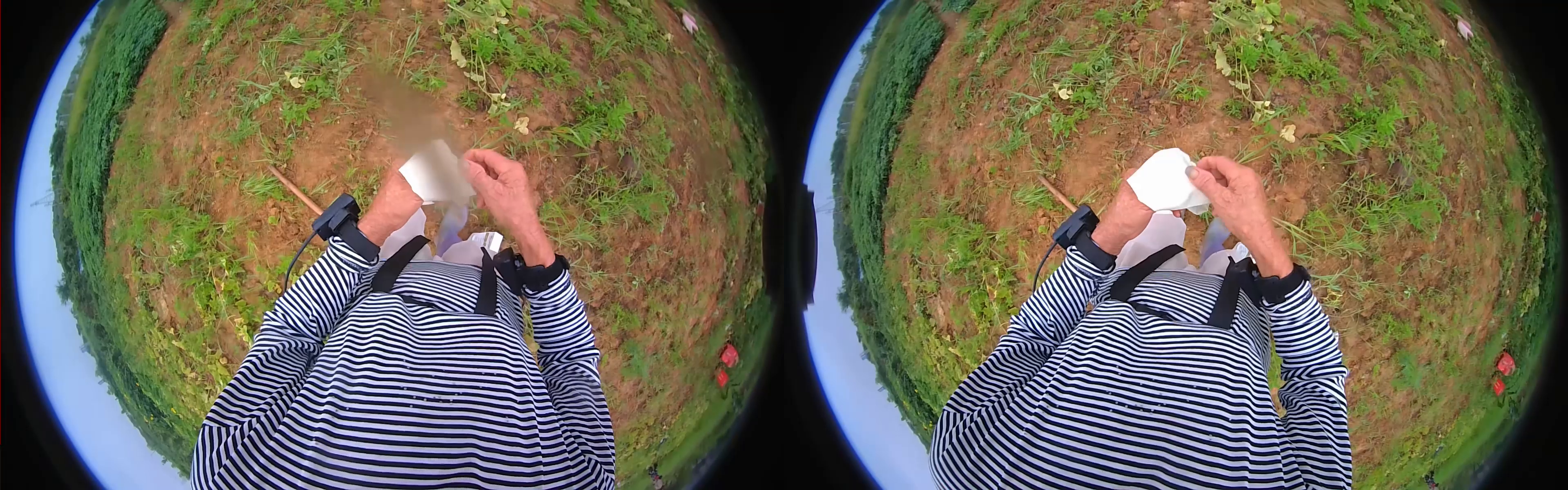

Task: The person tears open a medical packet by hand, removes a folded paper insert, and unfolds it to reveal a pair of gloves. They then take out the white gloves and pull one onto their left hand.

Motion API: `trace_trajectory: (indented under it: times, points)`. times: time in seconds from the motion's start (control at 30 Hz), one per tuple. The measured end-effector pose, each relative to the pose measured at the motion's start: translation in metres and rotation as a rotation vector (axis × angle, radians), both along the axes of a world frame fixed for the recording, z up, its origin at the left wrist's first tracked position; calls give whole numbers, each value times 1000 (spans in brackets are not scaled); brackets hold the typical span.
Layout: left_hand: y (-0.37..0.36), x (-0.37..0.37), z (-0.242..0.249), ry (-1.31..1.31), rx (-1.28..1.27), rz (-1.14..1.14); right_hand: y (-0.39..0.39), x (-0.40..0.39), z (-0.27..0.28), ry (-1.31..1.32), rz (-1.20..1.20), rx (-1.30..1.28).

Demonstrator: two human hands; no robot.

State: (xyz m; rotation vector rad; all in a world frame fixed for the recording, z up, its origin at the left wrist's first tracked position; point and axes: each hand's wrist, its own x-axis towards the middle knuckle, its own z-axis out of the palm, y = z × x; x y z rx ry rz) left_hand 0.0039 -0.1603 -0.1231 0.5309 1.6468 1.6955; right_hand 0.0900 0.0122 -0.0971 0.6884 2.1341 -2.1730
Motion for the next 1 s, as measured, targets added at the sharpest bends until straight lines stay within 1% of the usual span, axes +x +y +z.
trace_trajectory:
  times: [0.03, 0.13, 0.17, 0.27, 0.3, 0.4, 0.43, 0.53, 0.63, 0.73, 0.77, 0.83, 0.93, 0.97, 1.0]
  points:
    - [6, 3, 6, 36, -21, 49, -4, 2, -4, -20, 36, -11]
    - [5, 5, 4, -157, -33, 60, -17, 6, -9, 29, -54, -45]
    - [2, 4, 4, -176, -36, 55, -19, 6, -9, 13, -106, -66]
    - [1, 2, 2, -224, -58, 64, -16, 7, -20, 63, -133, 3]
    - [0, 2, 1, -232, -72, 77, -12, 8, -23, 75, -133, 62]
    - [3, 1, 6, -240, -159, 106, -3, 8, -27, 108, -213, 171]
    - [1, -1, 10, -238, -197, 122, -3, 7, -23, 50, -249, 132]
    - [5, -5, 11, -213, -253, 196, 1, 7, -27, 77, -287, 228]
    - [8, -4, 16, -209, -219, 223, -1, 5, -34, 30, -227, 326]
    - [10, -3, 18, -153, -264, 207, -5, 3, -30, 112, -218, 339]
    - [11, -3, 18, -154, -259, 196, -3, 4, -25, 188, -205, 408]
    - [12, -4, 19, -154, -250, 173, -2, 3, 6, 339, -180, 543]
    - [12, -4, 8, -94, -333, 146, -9, 3, 25, 404, 208, 640]
    - [13, -2, 6, -77, -364, 132, -11, 2, 26, 357, 252, 729]
    - [15, -1, 8, -62, -395, 121, -10, 4, 20, 321, 200, 780]
